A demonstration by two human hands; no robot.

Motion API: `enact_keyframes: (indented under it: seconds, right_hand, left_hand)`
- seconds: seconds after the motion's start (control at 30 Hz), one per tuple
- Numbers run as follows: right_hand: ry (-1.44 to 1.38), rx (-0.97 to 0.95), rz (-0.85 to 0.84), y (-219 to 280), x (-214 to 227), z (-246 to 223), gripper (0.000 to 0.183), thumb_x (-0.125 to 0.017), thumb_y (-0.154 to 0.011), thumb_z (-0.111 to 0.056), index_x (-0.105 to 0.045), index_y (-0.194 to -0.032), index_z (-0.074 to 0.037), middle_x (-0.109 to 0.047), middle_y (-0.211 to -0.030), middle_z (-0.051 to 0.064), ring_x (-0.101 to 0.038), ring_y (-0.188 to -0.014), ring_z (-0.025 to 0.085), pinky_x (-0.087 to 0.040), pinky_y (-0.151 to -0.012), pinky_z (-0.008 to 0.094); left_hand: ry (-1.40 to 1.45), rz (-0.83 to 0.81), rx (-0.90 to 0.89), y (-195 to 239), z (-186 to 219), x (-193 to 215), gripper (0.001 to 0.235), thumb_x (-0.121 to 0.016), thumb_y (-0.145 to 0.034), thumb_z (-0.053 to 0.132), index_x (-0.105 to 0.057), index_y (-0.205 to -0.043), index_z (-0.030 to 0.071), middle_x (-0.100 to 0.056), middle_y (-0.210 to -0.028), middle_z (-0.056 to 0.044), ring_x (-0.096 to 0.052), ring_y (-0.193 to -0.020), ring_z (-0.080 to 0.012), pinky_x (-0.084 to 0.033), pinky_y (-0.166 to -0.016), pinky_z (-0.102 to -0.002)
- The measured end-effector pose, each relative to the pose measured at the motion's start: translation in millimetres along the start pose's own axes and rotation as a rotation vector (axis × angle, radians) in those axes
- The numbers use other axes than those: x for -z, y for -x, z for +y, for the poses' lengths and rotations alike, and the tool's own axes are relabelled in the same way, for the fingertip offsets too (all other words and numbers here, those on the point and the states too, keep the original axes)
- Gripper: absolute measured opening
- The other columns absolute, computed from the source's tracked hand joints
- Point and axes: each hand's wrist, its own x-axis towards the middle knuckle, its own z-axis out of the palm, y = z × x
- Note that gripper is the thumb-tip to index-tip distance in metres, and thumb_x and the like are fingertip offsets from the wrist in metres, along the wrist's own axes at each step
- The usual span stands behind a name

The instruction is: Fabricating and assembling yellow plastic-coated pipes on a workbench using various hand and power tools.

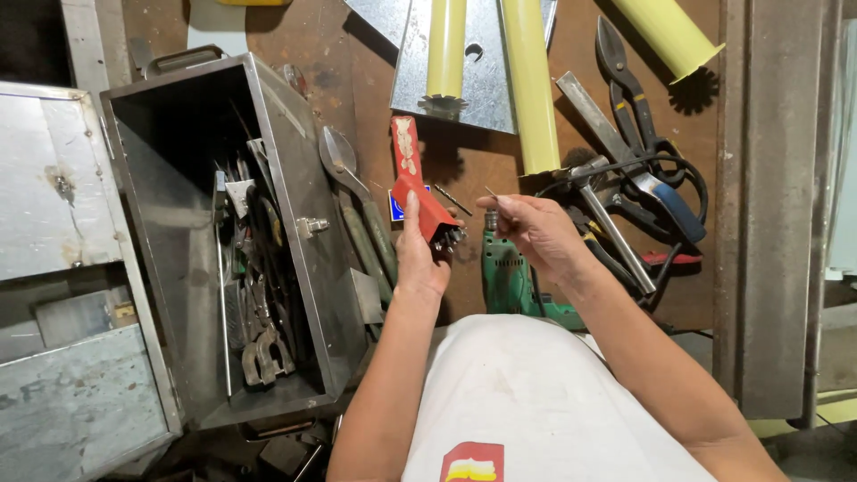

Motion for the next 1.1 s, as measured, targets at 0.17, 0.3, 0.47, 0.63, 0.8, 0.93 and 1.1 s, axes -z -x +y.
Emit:
enact_keyframes:
  seconds: [0.17, 0.3, 0.47, 0.63, 0.8, 0.93, 1.1]
  right_hand:
    - [-0.124, 0.014, -0.141, -3.3, 7.6, 2.9, 0.030, -0.068, -0.101, -0.017, -0.076, -0.117, 0.006, -0.060, -0.082, 0.001, -0.055, -0.076, 0.012, -0.050, -0.075, 0.029]
    - [-0.206, -0.082, -0.185, 5.6, -4.5, -13.3, 0.026, -0.068, -0.092, -0.015, -0.071, -0.111, 0.003, -0.065, -0.084, 0.003, -0.062, -0.081, 0.014, -0.055, -0.083, 0.032]
    - [-0.175, -0.096, -0.125, 0.9, 9.1, -1.7, 0.027, -0.068, -0.095, -0.017, -0.071, -0.112, 0.002, -0.067, -0.089, 0.005, -0.063, -0.084, 0.015, -0.055, -0.086, 0.035]
    - [-0.198, -0.076, -0.174, 1.1, 15.0, -0.6, 0.028, -0.069, -0.099, -0.019, -0.072, -0.117, 0.003, -0.064, -0.091, 0.002, -0.058, -0.084, 0.014, -0.053, -0.087, 0.037]
    - [-0.320, -0.089, -0.207, -0.5, 14.3, 1.0, 0.027, -0.066, -0.100, -0.020, -0.069, -0.115, 0.003, -0.065, -0.089, 0.005, -0.064, -0.087, 0.017, -0.055, -0.090, 0.041]
    - [-0.313, -0.096, -0.196, -2.8, 14.8, 3.4, 0.027, -0.064, -0.101, -0.020, -0.069, -0.113, 0.003, -0.066, -0.090, 0.006, -0.065, -0.088, 0.018, -0.056, -0.090, 0.042]
    - [-0.283, -0.110, -0.154, -6.2, 14.5, 5.6, 0.023, -0.066, -0.099, -0.019, -0.070, -0.108, 0.001, -0.066, -0.088, 0.005, -0.066, -0.087, 0.017, -0.058, -0.090, 0.041]
  left_hand:
    - [-0.041, -0.044, 0.016, 12.7, 8.6, -9.3, 0.056, -0.069, -0.090, 0.054, -0.060, -0.119, 0.007, -0.073, -0.090, -0.014, -0.071, -0.073, -0.0247, -0.059, -0.065, -0.036]
    - [-0.038, -0.063, 0.011, 6.6, 5.7, -4.3, 0.056, -0.069, -0.091, 0.054, -0.060, -0.120, 0.008, -0.072, -0.088, -0.014, -0.071, -0.072, -0.0249, -0.058, -0.064, -0.035]
    - [-0.043, -0.016, 0.022, 7.9, 7.9, -0.2, 0.055, -0.069, -0.089, 0.054, -0.060, -0.120, 0.009, -0.073, -0.088, -0.014, -0.071, -0.072, -0.0252, -0.059, -0.065, -0.036]
    - [0.005, -0.007, 0.035, 1.0, 5.7, 11.0, 0.057, -0.070, -0.090, 0.054, -0.060, -0.122, 0.009, -0.071, -0.087, -0.012, -0.070, -0.073, -0.0247, -0.058, -0.065, -0.037]
    - [0.074, 0.028, 0.044, -5.6, 4.3, 21.9, 0.059, -0.070, -0.090, 0.052, -0.057, -0.126, 0.008, -0.069, -0.089, -0.013, -0.068, -0.073, -0.0256, -0.059, -0.067, -0.037]
    - [0.076, 0.039, 0.039, -11.2, 0.8, 30.2, 0.059, -0.070, -0.090, 0.052, -0.057, -0.127, 0.007, -0.068, -0.088, -0.014, -0.068, -0.073, -0.0265, -0.059, -0.066, -0.038]
    - [0.056, 0.037, 0.051, -10.3, 1.2, 32.9, 0.060, -0.067, -0.091, 0.056, -0.057, -0.127, 0.008, -0.069, -0.090, -0.012, -0.069, -0.074, -0.0239, -0.058, -0.064, -0.034]
